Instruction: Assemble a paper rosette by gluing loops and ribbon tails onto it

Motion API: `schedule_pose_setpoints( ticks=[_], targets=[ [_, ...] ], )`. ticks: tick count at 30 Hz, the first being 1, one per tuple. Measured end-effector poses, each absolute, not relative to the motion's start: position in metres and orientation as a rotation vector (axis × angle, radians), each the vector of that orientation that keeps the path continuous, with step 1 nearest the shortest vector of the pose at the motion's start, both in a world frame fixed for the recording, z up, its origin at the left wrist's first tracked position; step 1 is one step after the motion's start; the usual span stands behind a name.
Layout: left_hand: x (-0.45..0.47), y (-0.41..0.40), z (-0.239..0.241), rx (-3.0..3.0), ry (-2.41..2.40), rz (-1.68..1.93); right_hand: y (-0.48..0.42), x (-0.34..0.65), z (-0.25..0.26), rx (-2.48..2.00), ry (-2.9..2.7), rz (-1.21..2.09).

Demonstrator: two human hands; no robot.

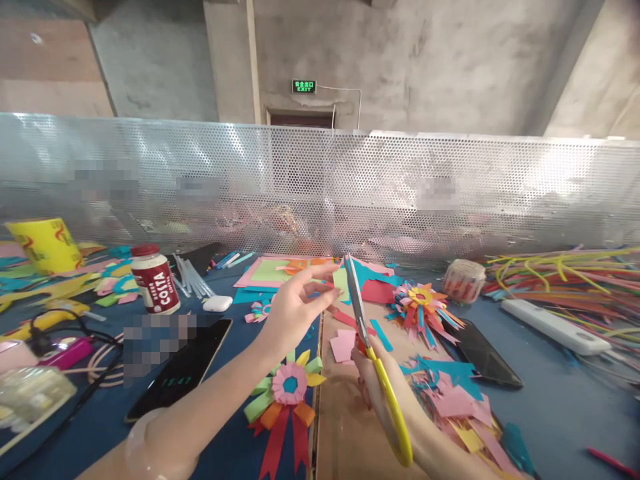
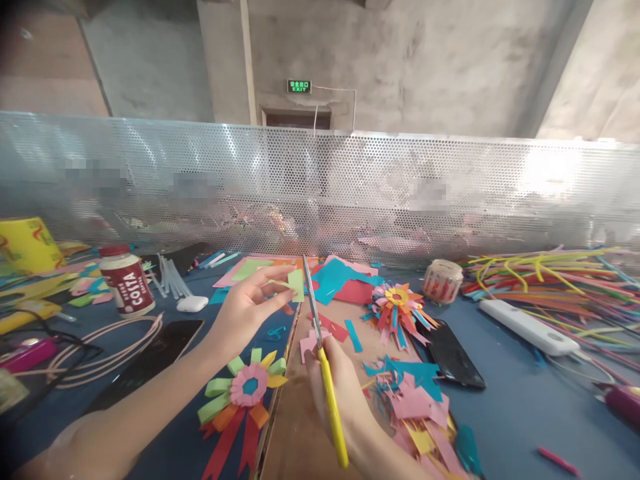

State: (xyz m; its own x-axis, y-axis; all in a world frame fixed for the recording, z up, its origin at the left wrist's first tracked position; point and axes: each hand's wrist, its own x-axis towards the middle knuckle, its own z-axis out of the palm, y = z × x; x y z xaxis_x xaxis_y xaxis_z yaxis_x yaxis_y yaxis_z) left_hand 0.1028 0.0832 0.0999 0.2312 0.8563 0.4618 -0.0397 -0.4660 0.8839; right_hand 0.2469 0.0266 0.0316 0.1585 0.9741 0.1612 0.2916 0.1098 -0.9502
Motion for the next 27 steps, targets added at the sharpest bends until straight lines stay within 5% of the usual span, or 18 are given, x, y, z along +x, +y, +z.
schedule_pose_setpoints(
  ticks=[27],
  targets=[
    [0.116, 0.079, 0.099, 1.474, 0.793, 1.519, 0.024, 0.246, 0.03, -1.363, -1.403, 0.775]
  ],
)
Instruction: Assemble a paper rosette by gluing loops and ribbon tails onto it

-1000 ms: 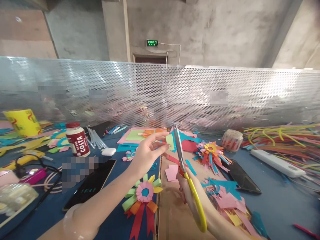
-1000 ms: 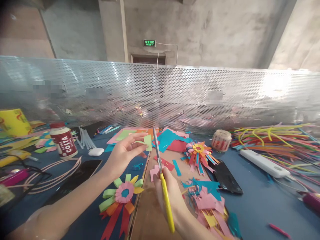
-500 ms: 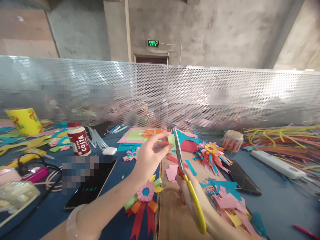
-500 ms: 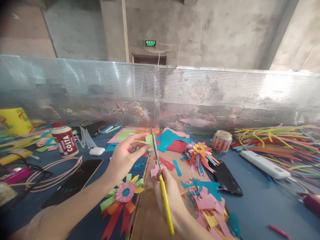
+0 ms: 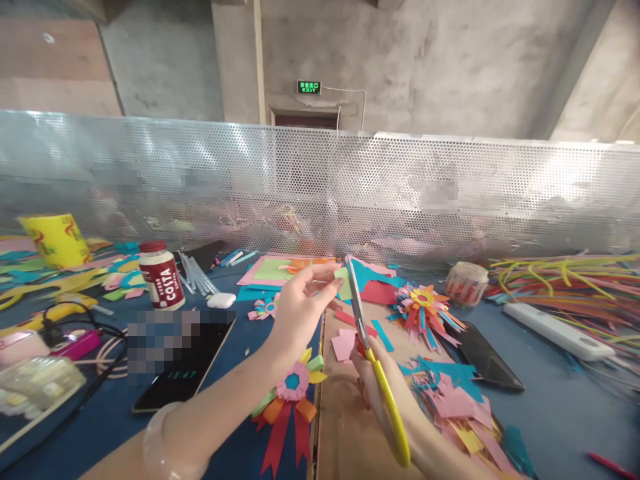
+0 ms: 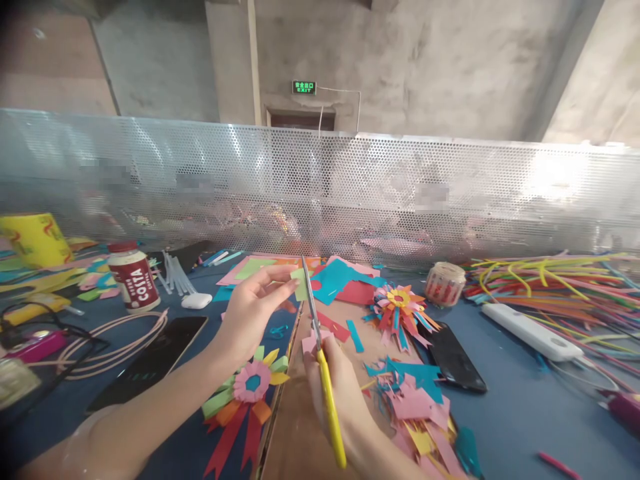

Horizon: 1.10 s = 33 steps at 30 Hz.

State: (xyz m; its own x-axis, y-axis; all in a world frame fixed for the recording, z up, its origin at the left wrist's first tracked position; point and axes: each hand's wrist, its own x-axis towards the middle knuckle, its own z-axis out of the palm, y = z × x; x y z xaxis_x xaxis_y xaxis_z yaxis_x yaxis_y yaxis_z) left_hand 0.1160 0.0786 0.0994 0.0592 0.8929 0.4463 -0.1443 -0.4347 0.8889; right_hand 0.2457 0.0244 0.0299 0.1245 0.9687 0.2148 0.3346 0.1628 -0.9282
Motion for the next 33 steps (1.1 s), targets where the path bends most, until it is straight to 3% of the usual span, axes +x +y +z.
schedule_pose_setpoints(
  ticks=[33],
  targets=[
    [0.1214, 0.0775, 0.1006, 1.492, 0.799, 1.505, 0.0242, 0.2443, 0.0327, -1.479, -1.373, 0.756]
  ],
)
